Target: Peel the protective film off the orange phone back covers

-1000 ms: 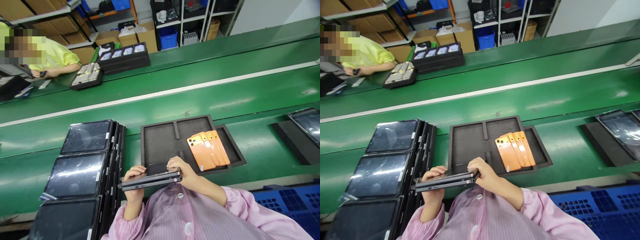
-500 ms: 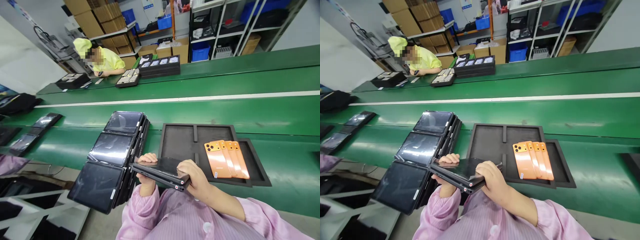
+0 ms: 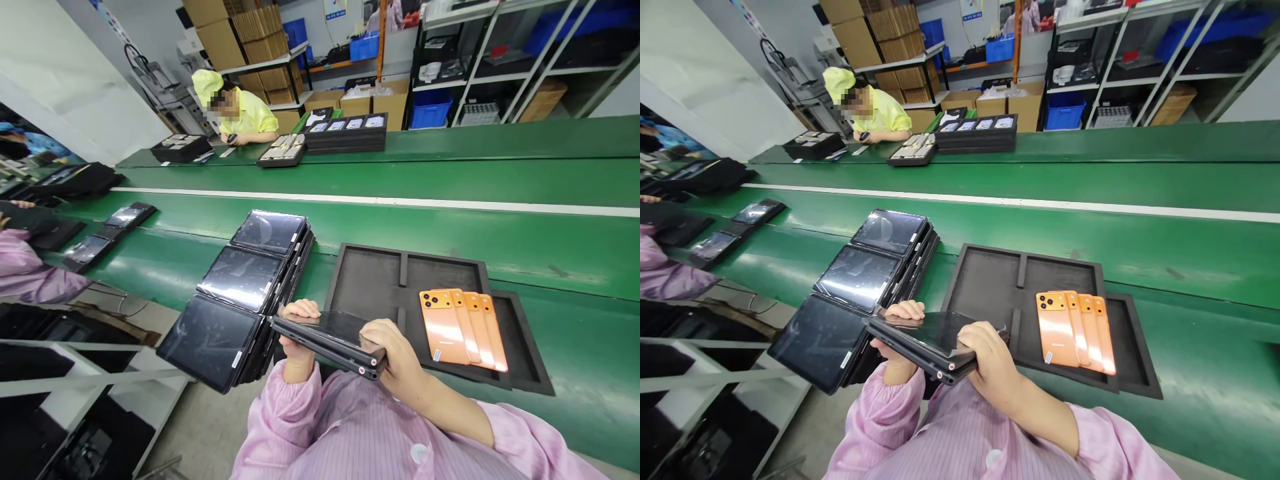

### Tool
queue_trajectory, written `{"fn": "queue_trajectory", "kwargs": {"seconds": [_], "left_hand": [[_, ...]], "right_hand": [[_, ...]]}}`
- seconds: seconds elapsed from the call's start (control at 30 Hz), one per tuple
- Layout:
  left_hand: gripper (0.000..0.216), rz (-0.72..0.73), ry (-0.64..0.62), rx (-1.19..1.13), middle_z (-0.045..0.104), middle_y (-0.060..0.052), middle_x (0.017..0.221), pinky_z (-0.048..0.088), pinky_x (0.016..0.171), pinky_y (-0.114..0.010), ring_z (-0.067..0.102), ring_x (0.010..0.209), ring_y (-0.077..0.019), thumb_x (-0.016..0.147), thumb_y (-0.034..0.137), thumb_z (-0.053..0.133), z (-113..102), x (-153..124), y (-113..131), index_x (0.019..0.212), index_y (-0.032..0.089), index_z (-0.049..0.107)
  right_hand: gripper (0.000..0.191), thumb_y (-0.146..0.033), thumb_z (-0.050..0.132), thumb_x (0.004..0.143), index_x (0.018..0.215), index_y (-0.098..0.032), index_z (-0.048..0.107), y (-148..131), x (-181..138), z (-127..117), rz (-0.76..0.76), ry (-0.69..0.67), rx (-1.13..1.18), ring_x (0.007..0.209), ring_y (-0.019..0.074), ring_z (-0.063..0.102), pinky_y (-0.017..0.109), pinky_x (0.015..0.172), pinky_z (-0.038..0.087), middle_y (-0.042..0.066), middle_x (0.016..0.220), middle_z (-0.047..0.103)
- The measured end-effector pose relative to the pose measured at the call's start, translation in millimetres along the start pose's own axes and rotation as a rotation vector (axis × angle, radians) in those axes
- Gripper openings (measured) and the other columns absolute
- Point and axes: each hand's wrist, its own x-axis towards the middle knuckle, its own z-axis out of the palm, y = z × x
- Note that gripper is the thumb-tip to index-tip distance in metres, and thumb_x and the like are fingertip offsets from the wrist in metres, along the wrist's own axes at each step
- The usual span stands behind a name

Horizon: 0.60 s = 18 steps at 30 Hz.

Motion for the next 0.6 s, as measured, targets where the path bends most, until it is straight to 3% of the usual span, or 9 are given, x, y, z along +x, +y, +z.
{"fn": "queue_trajectory", "kwargs": {"seconds": [0.6], "left_hand": [[0.060, -0.125, -0.007, -0.063, 0.050, 0.001, 0.052, 0.038, 0.052, -0.028, 0.046, 0.049, -0.0127, 0.065, 0.079, 0.050, 0.8, 1.5, -9.6, 0.062, 0.020, 0.056]], "right_hand": [[0.027, -0.008, 0.043, 0.080, 0.103, -0.023, 0.048, -1.3, 0.0, -0.5, 0.059, -0.037, -0.058, 0.080, 0.0218, 0.057, 0.038, 0.069, 0.050, 0.007, 0.089, 0.061]]}}
